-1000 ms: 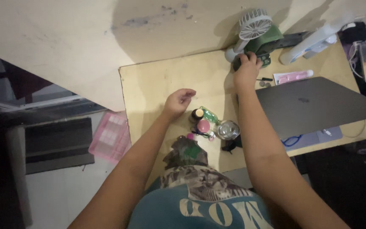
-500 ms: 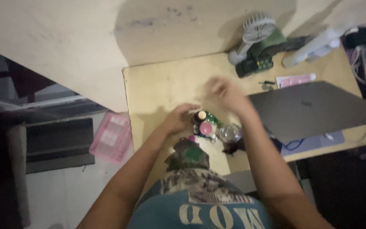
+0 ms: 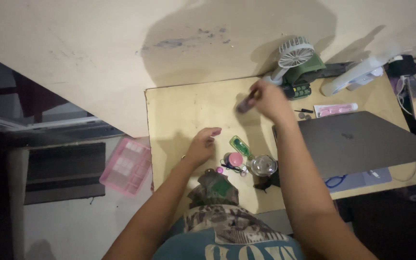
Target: Cleaning and organizing various items on a desk surface using a cloth.
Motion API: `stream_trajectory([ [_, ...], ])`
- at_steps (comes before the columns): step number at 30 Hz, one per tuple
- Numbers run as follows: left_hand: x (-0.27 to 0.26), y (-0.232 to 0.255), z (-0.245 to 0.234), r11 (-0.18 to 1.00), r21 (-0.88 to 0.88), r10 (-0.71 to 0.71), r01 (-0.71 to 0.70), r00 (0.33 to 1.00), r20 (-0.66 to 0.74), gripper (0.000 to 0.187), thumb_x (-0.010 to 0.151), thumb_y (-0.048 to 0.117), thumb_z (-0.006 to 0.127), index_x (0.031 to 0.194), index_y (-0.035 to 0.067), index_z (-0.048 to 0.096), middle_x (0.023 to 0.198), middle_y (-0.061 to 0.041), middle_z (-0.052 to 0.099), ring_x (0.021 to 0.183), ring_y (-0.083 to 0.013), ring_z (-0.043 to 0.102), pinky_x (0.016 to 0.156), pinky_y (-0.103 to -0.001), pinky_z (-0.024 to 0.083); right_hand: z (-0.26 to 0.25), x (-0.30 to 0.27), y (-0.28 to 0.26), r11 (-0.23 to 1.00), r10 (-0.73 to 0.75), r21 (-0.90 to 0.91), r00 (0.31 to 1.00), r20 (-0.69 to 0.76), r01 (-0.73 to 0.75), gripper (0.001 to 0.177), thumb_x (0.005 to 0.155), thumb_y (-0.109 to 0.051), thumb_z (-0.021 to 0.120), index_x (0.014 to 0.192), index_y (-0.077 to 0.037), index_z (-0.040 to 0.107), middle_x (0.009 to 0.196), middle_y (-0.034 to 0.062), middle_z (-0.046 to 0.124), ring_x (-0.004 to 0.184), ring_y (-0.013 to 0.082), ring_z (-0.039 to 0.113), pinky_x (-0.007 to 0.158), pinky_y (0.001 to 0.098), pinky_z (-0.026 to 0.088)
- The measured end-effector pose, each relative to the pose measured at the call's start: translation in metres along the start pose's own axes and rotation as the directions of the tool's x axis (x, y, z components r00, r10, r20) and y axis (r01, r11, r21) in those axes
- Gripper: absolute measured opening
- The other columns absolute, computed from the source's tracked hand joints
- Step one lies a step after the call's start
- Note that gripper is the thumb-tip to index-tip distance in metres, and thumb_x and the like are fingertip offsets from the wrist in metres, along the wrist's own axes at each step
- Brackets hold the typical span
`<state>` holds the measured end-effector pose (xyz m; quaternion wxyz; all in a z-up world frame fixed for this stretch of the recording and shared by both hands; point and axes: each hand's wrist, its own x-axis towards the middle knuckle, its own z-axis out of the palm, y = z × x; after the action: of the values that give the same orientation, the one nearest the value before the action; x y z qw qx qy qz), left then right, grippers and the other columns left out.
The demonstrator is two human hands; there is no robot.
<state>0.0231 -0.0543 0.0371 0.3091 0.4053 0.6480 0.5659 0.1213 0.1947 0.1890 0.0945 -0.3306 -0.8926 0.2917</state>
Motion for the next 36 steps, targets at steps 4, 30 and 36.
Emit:
stream_trajectory([
  [4, -0.001, 0.001, 0.005, 0.998, 0.064, -0.016, 0.017, 1.000, -0.021, 0.056, 0.077, -0.010, 0.053, 0.128, 0.009, 0.067, 0.126, -0.009, 0.065, 0.115, -0.0221, 0.065, 0.092, -0.032, 0.056, 0.012, 0.054, 0.041, 0.988, -0.089, -0.142, 0.986, -0.140, 0.068, 0.028, 0.077, -0.007, 0.082, 0.103, -0.003, 0.072, 0.097, 0.0191, 0.072, 0.093, 0.0375, 0.070, 0.083, 0.0439, 0.057],
  [30, 0.002, 0.007, 0.006, 0.975, 0.213, 0.043, -0.057, 0.996, 0.073, 0.062, 0.072, -0.006, 0.060, 0.131, 0.010, 0.066, 0.128, -0.012, 0.066, 0.124, -0.0300, 0.061, 0.104, -0.038, 0.050, 0.030, -0.008, -0.014, 0.994, -0.103, -0.077, 0.903, -0.418, 0.077, 0.013, 0.096, -0.015, 0.071, 0.108, -0.010, 0.070, 0.098, 0.0169, 0.073, 0.088, 0.0362, 0.073, 0.077, 0.0465, 0.057],
  [36, -0.015, 0.024, 0.021, 0.924, 0.247, 0.205, -0.291, 0.924, 0.322, 0.058, 0.071, 0.012, 0.081, 0.127, 0.013, 0.065, 0.128, -0.014, 0.065, 0.124, -0.0371, 0.056, 0.110, -0.047, 0.038, 0.074, -0.057, 0.009, 0.890, 0.218, -0.454, 0.911, 0.350, -0.038, 0.029, 0.081, -0.030, 0.076, 0.103, -0.011, 0.075, 0.104, 0.0199, 0.073, 0.100, 0.0384, 0.071, 0.087, 0.0482, 0.056],
])
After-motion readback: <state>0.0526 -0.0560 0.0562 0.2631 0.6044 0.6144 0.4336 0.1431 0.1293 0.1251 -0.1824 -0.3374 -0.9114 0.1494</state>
